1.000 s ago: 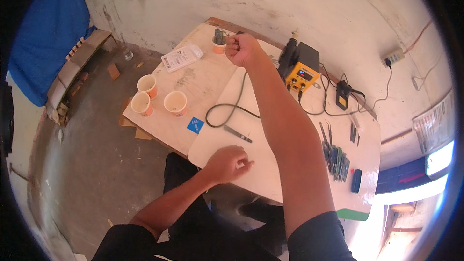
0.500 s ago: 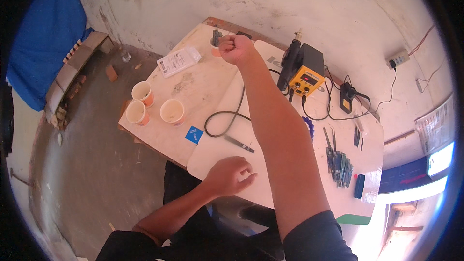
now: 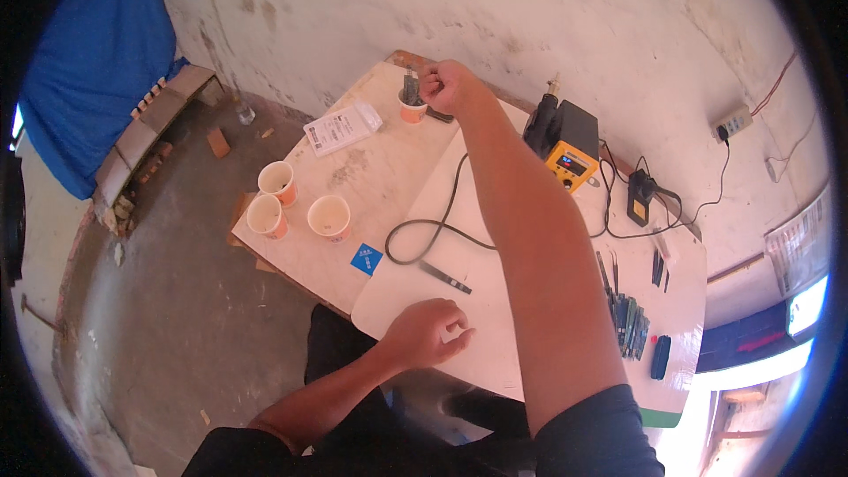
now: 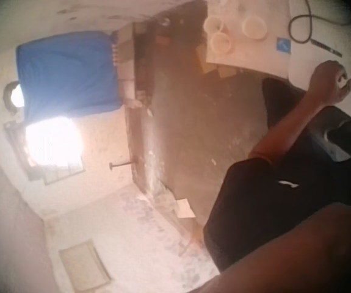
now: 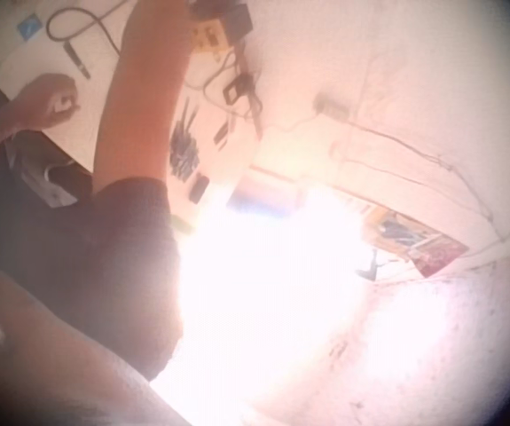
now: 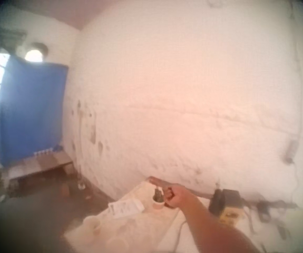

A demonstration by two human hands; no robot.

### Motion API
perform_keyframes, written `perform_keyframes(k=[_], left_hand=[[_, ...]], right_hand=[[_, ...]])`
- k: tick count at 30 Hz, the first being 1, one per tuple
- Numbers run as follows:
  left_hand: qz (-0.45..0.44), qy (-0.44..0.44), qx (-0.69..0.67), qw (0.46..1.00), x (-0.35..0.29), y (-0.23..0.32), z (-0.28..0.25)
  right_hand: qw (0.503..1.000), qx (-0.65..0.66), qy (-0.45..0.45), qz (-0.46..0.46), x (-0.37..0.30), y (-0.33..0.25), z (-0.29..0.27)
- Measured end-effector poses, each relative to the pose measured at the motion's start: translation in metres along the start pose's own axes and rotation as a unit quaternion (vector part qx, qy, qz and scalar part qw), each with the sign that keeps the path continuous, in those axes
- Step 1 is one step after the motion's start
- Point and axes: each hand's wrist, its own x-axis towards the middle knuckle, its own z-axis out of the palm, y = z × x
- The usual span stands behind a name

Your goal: The person uses a soldering iron and tweezers to work on a small circuit board held in a clamp. They apply heat to specific points on the board and use the tweezers to manipulate small components or solder. The person occasionally places the soldering iron in its stand and adjusts the board's position.

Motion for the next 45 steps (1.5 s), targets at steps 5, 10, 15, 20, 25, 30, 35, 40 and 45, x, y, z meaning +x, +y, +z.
perform_keyframes(k=[5,10,15,20,25,30,35,40,45], left_hand=[[0.019,0.015,-0.007,1.000,-0.001,-0.002,0.002],[0.036,0.029,0.006,0.999,-0.001,-0.003,0.006],[0.062,0.032,0.017,0.997,-0.001,-0.007,0.009],[0.062,0.032,0.044,0.997,0.000,-0.003,0.013],[0.109,0.016,0.112,0.988,0.001,-0.005,0.019],[0.068,0.005,0.148,0.987,-0.002,-0.003,0.024],[0.061,0.024,0.231,0.971,-0.009,-0.001,0.033],[0.088,-0.018,0.288,0.953,-0.006,0.005,0.029],[0.071,-0.030,0.332,0.940,0.002,0.010,0.034]], right_hand=[[0.937,-0.345,0.038,-0.032,-0.032,-0.018,0.030],[0.859,-0.470,0.051,-0.196,-0.082,-0.024,0.022],[0.722,-0.615,0.110,-0.298,-0.199,-0.028,-0.031],[0.634,-0.610,0.256,-0.401,-0.322,-0.060,-0.148],[0.599,-0.443,0.459,-0.484,-0.417,-0.148,-0.335],[0.678,-0.196,0.490,-0.511,-0.486,-0.248,-0.463],[0.666,-0.094,0.463,-0.577,-0.521,-0.343,-0.540],[0.653,-0.035,0.418,-0.631,-0.527,-0.426,-0.587],[0.634,-0.005,0.426,-0.646,-0.516,-0.497,-0.610]])
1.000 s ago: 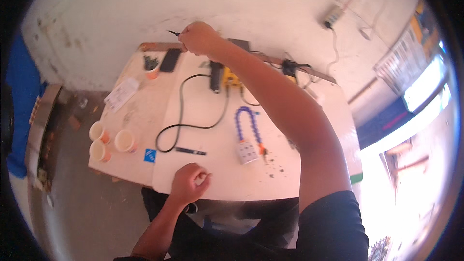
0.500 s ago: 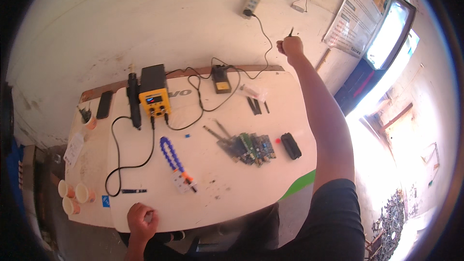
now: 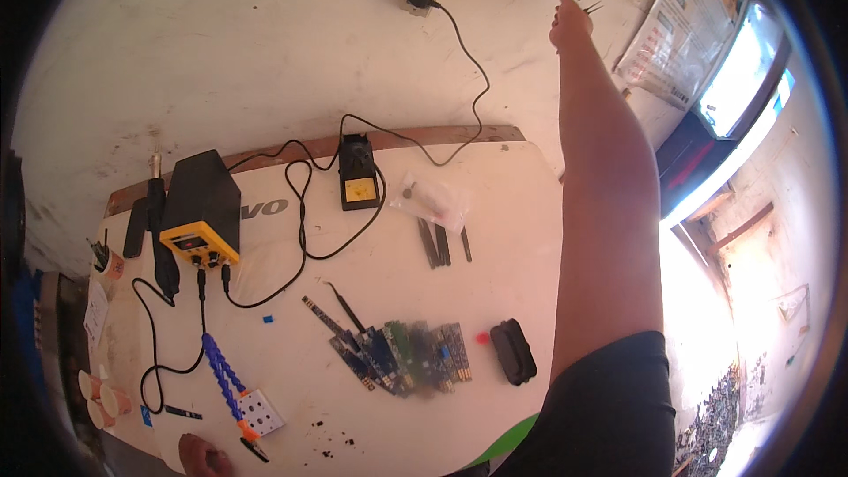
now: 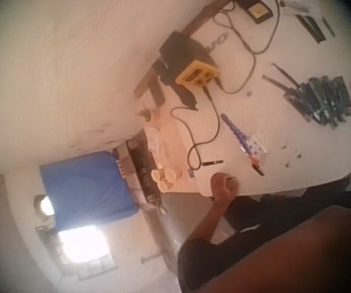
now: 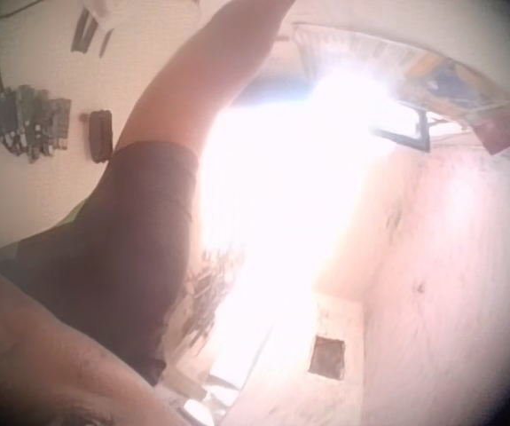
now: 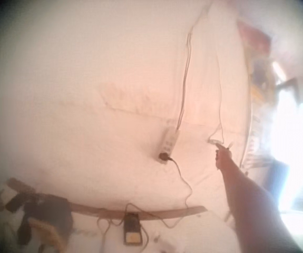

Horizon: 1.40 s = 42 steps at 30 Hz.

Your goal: The person uses a soldering iron and tweezers to work on a small circuit board held in a clamp. They apply heat to specific points on the board and use the tweezers to manipulate small components or solder. The person occasionally places the soldering iron in its stand and adjusts the board's position.

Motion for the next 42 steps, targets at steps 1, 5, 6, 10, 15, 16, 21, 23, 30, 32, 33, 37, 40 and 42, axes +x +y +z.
perform_keyframes(k=[1,5,6,10,15,16,21,23,30,32,33,37,40,42], left_hand=[[-0.003,-0.007,0.021,1.000,-0.003,-0.001,-0.002],[-0.005,-0.019,0.032,0.999,0.001,0.007,-0.003],[-0.008,-0.022,0.026,0.999,0.004,0.008,-0.002],[0.005,-0.123,-0.037,0.992,0.036,0.002,-0.005],[-0.009,-0.084,0.007,0.996,0.012,0.002,-0.005],[-0.039,-0.068,0.006,0.997,0.000,0.003,-0.006],[-0.012,-0.035,-0.042,0.998,0.021,0.003,-0.001],[-0.001,-0.026,-0.034,0.999,0.019,0.007,-0.009],[0.015,0.026,-0.071,0.997,0.013,0.008,-0.006],[0.017,0.048,-0.071,0.996,0.005,0.006,-0.002],[0.012,0.057,-0.078,0.995,0.002,0.006,-0.004],[0.007,0.093,-0.116,0.989,-0.001,0.001,0.004],[-0.001,0.104,-0.118,0.988,-0.006,-0.002,0.006],[-0.009,0.107,-0.117,0.987,-0.007,0.000,0.003]], right_hand=[[1.000,0.022,-0.016,0.007,0.006,0.004,0.011],[0.999,0.039,-0.007,0.025,0.036,0.011,0.028],[0.999,0.026,-0.015,0.018,0.045,0.014,0.028],[0.999,-0.024,-0.005,-0.043,0.116,-0.007,-0.006],[0.998,-0.023,-0.061,0.005,0.061,0.020,-0.016],[0.997,-0.022,-0.071,0.017,0.041,0.028,-0.011],[0.983,-0.059,-0.143,0.102,-0.034,-0.002,-0.077],[0.969,-0.084,-0.188,0.137,-0.122,-0.002,-0.084],[0.896,-0.290,-0.322,0.092,-0.427,-0.042,-0.172],[0.809,-0.515,-0.281,-0.036,-0.534,-0.032,-0.185],[0.836,-0.475,-0.274,0.018,-0.581,-0.026,-0.189],[0.856,-0.422,-0.289,0.076,-0.692,0.010,-0.265],[0.858,-0.424,-0.281,0.071,-0.730,0.024,-0.283],[0.865,-0.413,-0.274,0.080,-0.734,0.023,-0.283]])
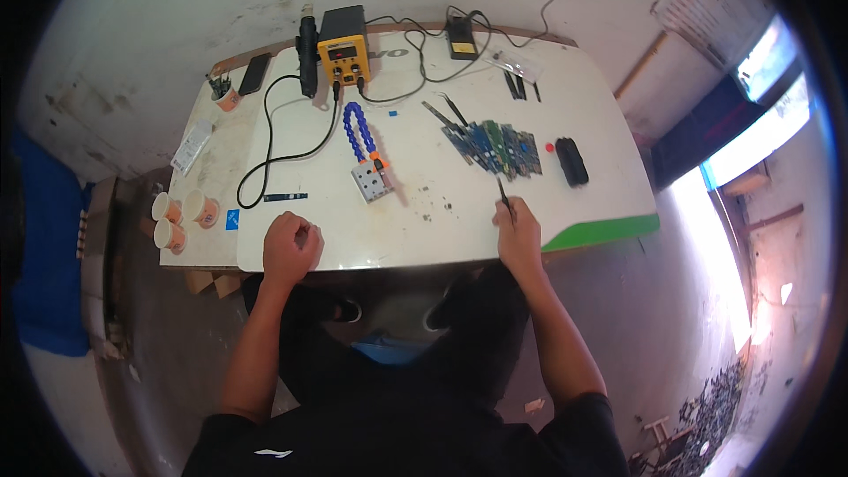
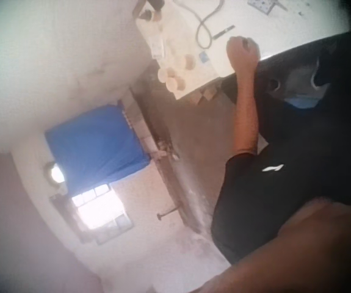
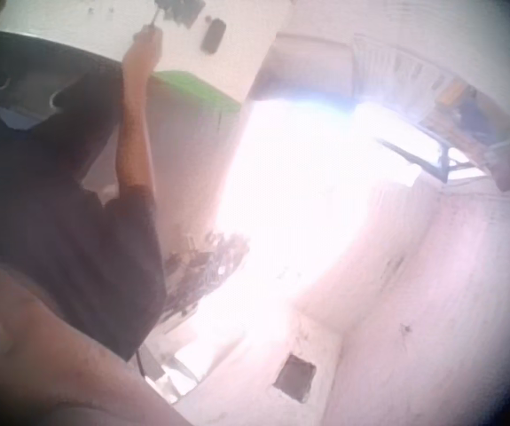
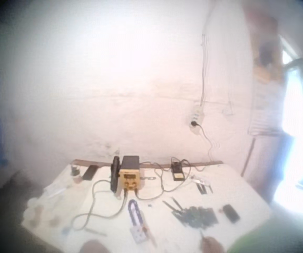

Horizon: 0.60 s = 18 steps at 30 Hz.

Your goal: The person uses a soldering iron and tweezers to work on a small circuit board held in a clamp. They apply heat to specific points on the board and use the tweezers to manipulate small components or solder. The person occasionally places the soldering iron in its stand and adjusts the board's position.

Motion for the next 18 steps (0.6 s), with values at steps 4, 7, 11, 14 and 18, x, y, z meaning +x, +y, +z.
perform_keyframes(k=[4,7,11,14,18], left_hand=[[-0.024,0.012,-0.031,0.999,-0.008,-0.005,-0.002],[-0.040,0.017,-0.029,0.999,-0.010,-0.008,0.001],[-0.062,0.000,-0.038,0.997,-0.006,-0.005,0.001],[-0.062,0.008,-0.036,0.997,-0.008,-0.006,0.000],[-0.087,0.000,-0.052,0.995,-0.007,-0.006,0.002]], right_hand=[[0.995,-0.079,0.060,-0.030,0.011,-0.015,0.006],[0.993,-0.110,0.051,0.004,0.026,-0.012,0.006],[0.963,0.193,-0.034,0.184,0.040,-0.002,0.000],[0.933,0.279,-0.043,0.221,0.046,-0.013,0.001],[0.923,0.302,-0.073,0.226,0.053,-0.008,-0.003]])
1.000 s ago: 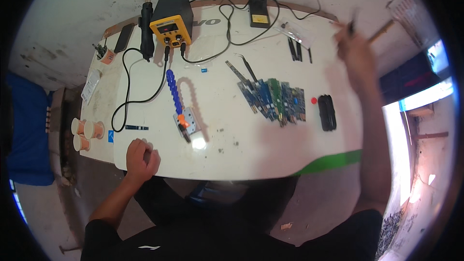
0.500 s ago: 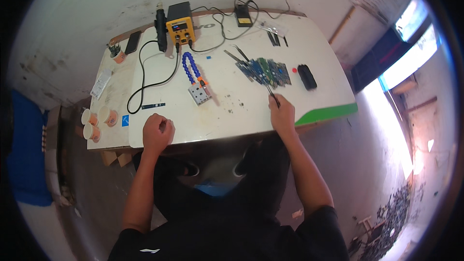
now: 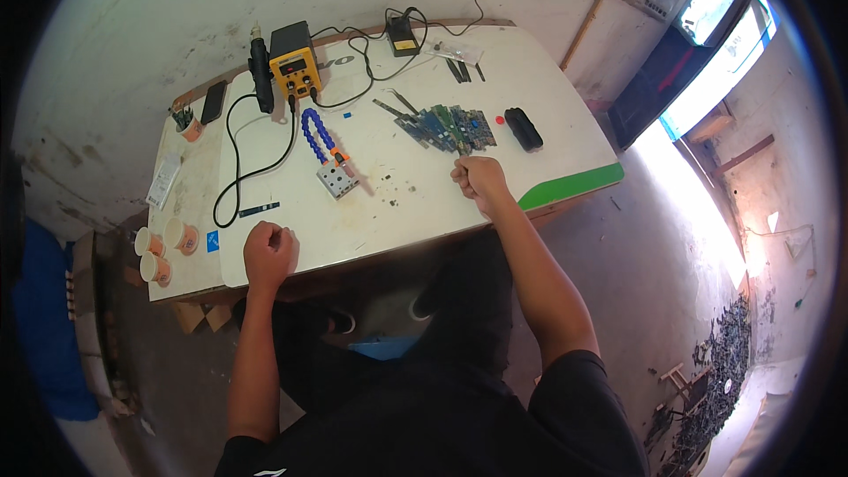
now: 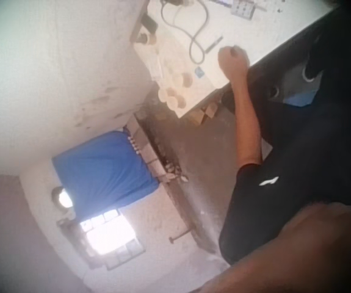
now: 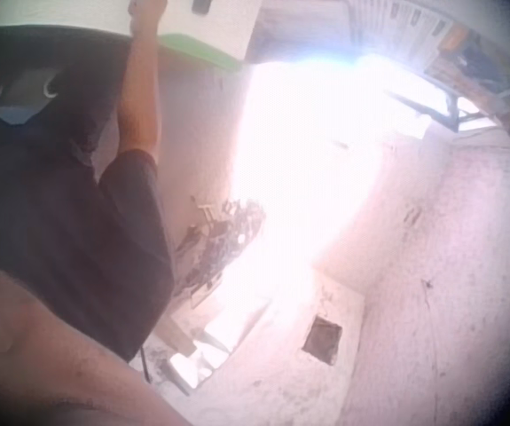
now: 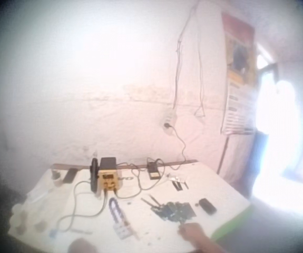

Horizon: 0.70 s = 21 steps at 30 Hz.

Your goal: The person uses a soldering iron and tweezers to work on a small circuit board held in a clamp. They apply heat to specific points on the board and use the tweezers to manipulate small components or solder. The person occasionally places the soldering iron in its stand and adjusts the board's position.

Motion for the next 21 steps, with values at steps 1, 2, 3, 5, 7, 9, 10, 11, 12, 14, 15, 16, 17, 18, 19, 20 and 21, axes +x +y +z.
perform_keyframes(k=[1,2,3,5,7,9,10,11,12,14,15,16,17,18,19,20,21], left_hand=[[-0.007,-0.002,-0.003,1.000,0.001,-0.001,0.000],[-0.002,0.000,0.001,1.000,0.001,-0.002,0.001],[0.003,0.003,0.005,1.000,0.001,-0.002,0.002],[0.007,0.005,0.014,1.000,0.000,-0.005,0.001],[0.006,0.003,0.021,1.000,0.000,-0.007,0.001],[0.004,-0.003,0.027,1.000,0.001,-0.008,0.001],[0.004,-0.006,0.028,1.000,0.001,-0.008,0.002],[0.007,-0.006,0.031,0.999,0.002,-0.008,0.003],[0.010,-0.007,0.034,0.999,0.002,-0.008,0.004],[0.013,-0.003,0.032,0.999,0.002,-0.008,0.003],[0.016,0.000,0.026,1.000,0.002,-0.007,0.004],[0.016,0.004,0.021,1.000,0.001,-0.006,0.003],[0.014,0.005,0.018,1.000,0.000,-0.005,0.003],[0.012,0.006,0.015,1.000,0.000,-0.004,0.003],[0.012,0.006,0.011,1.000,0.001,-0.003,0.004],[0.013,0.006,0.015,1.000,0.001,-0.002,0.004],[0.013,0.006,0.020,1.000,0.000,-0.002,0.004]], right_hand=[[1.000,0.004,0.000,-0.002,0.004,0.000,0.000],[1.000,0.008,0.000,-0.005,0.007,0.000,0.000],[1.000,0.008,0.000,-0.007,0.009,0.000,-0.001],[1.000,0.010,-0.001,-0.009,0.009,-0.001,0.002],[1.000,0.019,0.007,-0.001,0.008,-0.002,0.005],[0.999,0.036,0.007,-0.002,0.009,-0.002,0.006],[0.999,0.048,0.004,-0.008,0.012,-0.003,0.005],[0.998,0.060,0.000,-0.015,0.014,-0.003,0.003],[0.998,0.057,0.006,-0.023,0.015,-0.002,0.000],[0.998,0.050,0.013,-0.035,0.012,-0.003,0.002],[0.998,0.044,0.020,-0.038,0.008,-0.003,0.000],[0.998,0.038,0.024,-0.039,0.002,-0.003,-0.001],[0.998,0.032,0.029,-0.040,-0.005,-0.003,-0.002],[0.999,0.022,0.027,-0.041,-0.008,-0.001,-0.004],[0.999,0.013,0.027,-0.042,-0.014,0.001,-0.008],[0.999,0.003,0.027,-0.043,-0.019,0.004,-0.010],[0.998,-0.016,0.030,-0.056,-0.023,0.006,-0.012]])
